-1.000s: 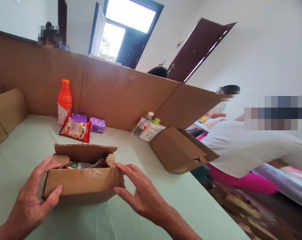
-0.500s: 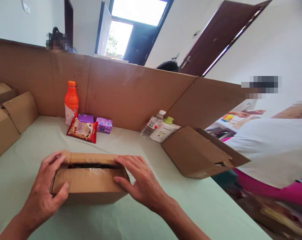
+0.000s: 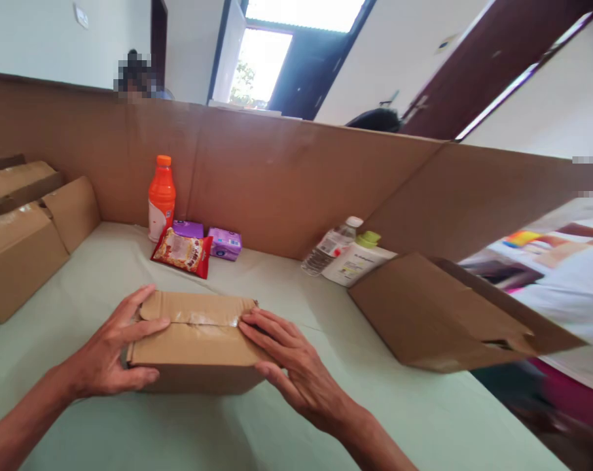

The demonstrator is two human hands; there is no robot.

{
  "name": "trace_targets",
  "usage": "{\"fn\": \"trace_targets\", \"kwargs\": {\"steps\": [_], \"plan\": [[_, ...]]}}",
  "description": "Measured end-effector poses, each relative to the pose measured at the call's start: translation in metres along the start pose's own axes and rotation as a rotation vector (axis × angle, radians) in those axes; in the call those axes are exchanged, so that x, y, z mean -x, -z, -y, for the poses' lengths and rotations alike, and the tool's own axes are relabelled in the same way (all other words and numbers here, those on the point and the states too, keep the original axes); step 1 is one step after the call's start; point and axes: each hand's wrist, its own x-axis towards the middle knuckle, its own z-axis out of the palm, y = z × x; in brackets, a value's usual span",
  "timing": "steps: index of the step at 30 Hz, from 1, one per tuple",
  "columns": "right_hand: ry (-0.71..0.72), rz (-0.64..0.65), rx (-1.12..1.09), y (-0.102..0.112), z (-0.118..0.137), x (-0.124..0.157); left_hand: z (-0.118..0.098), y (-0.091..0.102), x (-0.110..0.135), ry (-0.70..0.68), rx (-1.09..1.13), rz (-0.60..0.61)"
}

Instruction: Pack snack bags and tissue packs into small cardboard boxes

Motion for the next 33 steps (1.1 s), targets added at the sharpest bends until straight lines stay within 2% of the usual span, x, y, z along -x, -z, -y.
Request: {"fn": "trace_targets", "kwargs": {"steps": [2, 4, 7, 10, 12, 15, 17, 19, 23, 26, 29, 31, 33], "plan": [[0.031, -0.010, 0.012, -0.001, -0.005, -0.006, -0.001, -0.003, 0.000, -0.051, 0.016, -0.022], [0.057, -0.017, 0.046, -0.003, -0.008, -0.012, -0.007, -0.008, 0.007, -0.071, -0.007, -0.120], [0.044, -0.105, 0.075, -0.017, -0.006, -0.019, -0.016, -0.013, 0.026, -0.003, -0.101, -0.273], [-0.048, -0.240, 0.019, -0.052, -0.001, -0.023, -0.009, -0.001, 0.044, 0.144, -0.309, -0.416], [-0.118, -0.247, -0.036, -0.084, 0.004, -0.023, 0.009, 0.015, 0.045, 0.253, -0.487, -0.534], [-0.158, -0.102, -0.083, -0.129, 0.015, -0.023, 0.051, 0.036, 0.023, 0.417, -0.672, -0.659], [-0.160, 0.019, -0.086, -0.148, 0.023, -0.022, 0.081, 0.045, -0.003, 0.488, -0.719, -0.697], [-0.161, 0.082, -0.080, -0.156, 0.028, -0.019, 0.110, 0.050, -0.032, 0.543, -0.742, -0.729], [-0.154, 0.037, -0.071, -0.153, 0.026, -0.012, 0.152, 0.056, -0.077, 0.647, -0.773, -0.789], [-0.127, 0.020, -0.074, -0.151, 0.021, -0.009, 0.174, 0.062, -0.096, 0.679, -0.787, -0.772], [-0.109, 0.025, -0.099, -0.153, 0.018, -0.010, 0.190, 0.073, -0.103, 0.708, -0.801, -0.732], [-0.120, 0.028, -0.132, -0.154, 0.017, -0.013, 0.191, 0.082, -0.105, 0.729, -0.802, -0.704], [-0.155, 0.037, -0.160, -0.151, 0.021, -0.018, 0.180, 0.088, -0.106, 0.729, -0.781, -0.669]]}}
